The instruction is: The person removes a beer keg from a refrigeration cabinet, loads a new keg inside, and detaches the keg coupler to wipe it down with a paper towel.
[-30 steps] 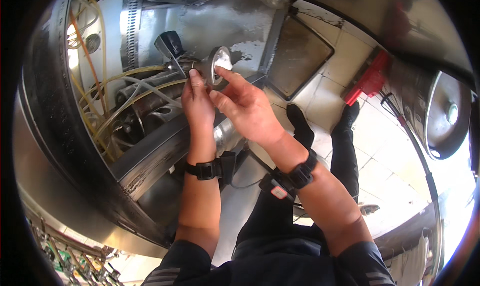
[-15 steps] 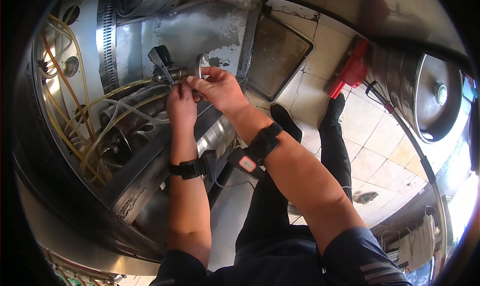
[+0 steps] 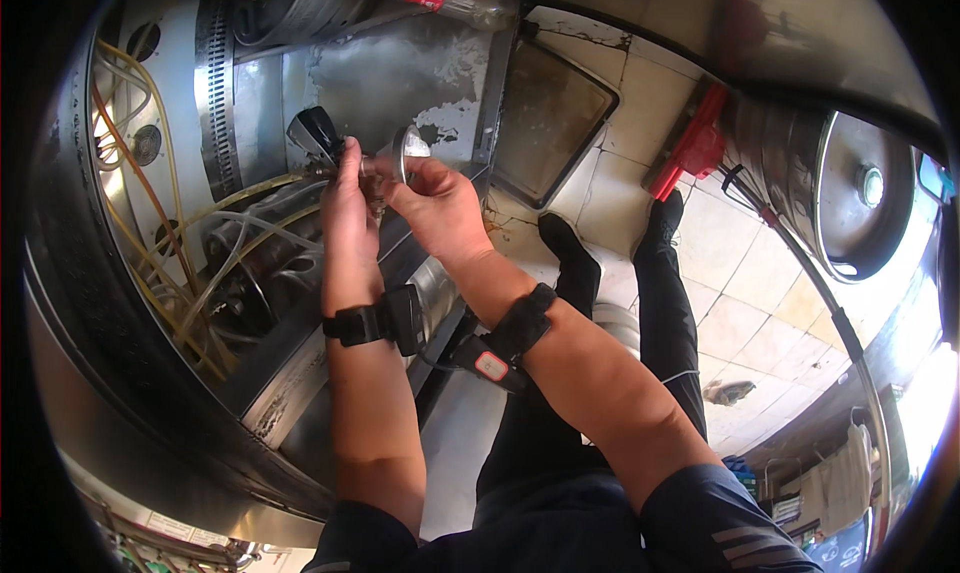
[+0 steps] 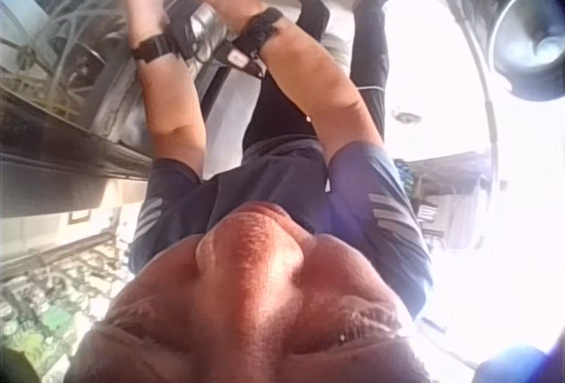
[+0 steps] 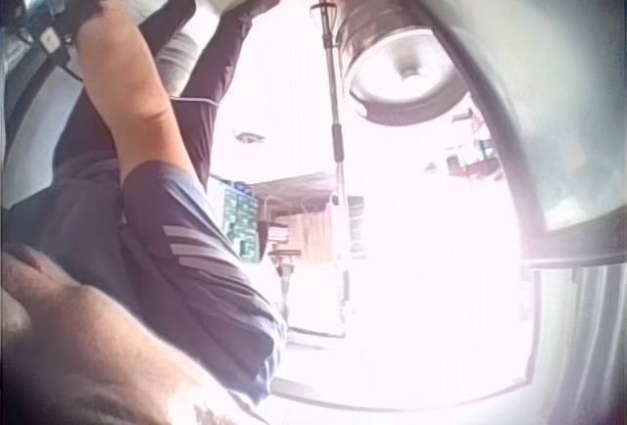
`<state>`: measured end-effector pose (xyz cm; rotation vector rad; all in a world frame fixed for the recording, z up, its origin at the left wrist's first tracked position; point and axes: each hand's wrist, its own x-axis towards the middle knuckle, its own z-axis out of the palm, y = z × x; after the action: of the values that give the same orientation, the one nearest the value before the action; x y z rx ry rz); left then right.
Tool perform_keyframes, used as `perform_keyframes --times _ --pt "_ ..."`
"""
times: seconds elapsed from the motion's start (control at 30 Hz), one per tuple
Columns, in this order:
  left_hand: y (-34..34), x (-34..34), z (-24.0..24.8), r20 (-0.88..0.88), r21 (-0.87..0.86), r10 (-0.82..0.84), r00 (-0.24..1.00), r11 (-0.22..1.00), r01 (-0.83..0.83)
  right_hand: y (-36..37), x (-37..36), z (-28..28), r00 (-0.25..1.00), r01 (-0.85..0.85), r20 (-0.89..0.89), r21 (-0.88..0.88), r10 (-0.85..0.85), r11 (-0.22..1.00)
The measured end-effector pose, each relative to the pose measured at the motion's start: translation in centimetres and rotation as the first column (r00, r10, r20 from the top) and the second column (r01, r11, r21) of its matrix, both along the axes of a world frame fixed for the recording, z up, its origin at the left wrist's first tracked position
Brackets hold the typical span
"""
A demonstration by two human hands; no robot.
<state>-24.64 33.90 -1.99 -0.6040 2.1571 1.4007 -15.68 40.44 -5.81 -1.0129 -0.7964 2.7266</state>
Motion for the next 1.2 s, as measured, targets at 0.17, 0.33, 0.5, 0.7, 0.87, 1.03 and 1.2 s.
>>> perform_keyframes --times 0.17,0.33,0.5,0.7,0.87,1.03,1.2 --pt "-0.5 -0.5 0.6 0.110 0.175 -0.108 0.988 0.981 0.088 1.1 0.5 1.7 0.998 -0.031 0.048 -0.015 0.032 0.999" --pt "0.0 -0.2 0.7 0.113 0.145 -0.096 0.989 0.986 0.079 1.5 0.7 1.8 0.999 0.006 -0.036 -0.095 -0.010 0.995" --pt "-0.3 -0.5 0.6 0.153 0.148 -0.143 0.978 0.982 0.121 1.8 0.7 2.1 1.000 -0.029 -0.004 -0.100 0.029 0.995" --pt "0.4 0.0 0.9 0.146 0.156 -0.130 0.981 0.982 0.107 2.3 0.8 2.1 0.998 -0.060 -0.037 -0.096 0.057 0.994" --pt "0.1 0.0 0.7 0.129 0.154 -0.119 0.984 0.983 0.099 2.3 0.8 2.5 0.999 -0.044 -0.025 -0.125 0.041 0.991" --pt "-0.4 -0.6 -0.3 0.081 0.134 -0.082 0.993 0.988 0.071 1.3 0.1 1.2 0.994 0.011 -0.107 -0.222 -0.036 0.975" --pt "0.1 -0.1 -1.9 -0.016 0.043 -0.062 0.998 0.997 0.063 0.7 -0.6 -1.7 1.000 -0.018 -0.019 -0.199 0.015 0.980"
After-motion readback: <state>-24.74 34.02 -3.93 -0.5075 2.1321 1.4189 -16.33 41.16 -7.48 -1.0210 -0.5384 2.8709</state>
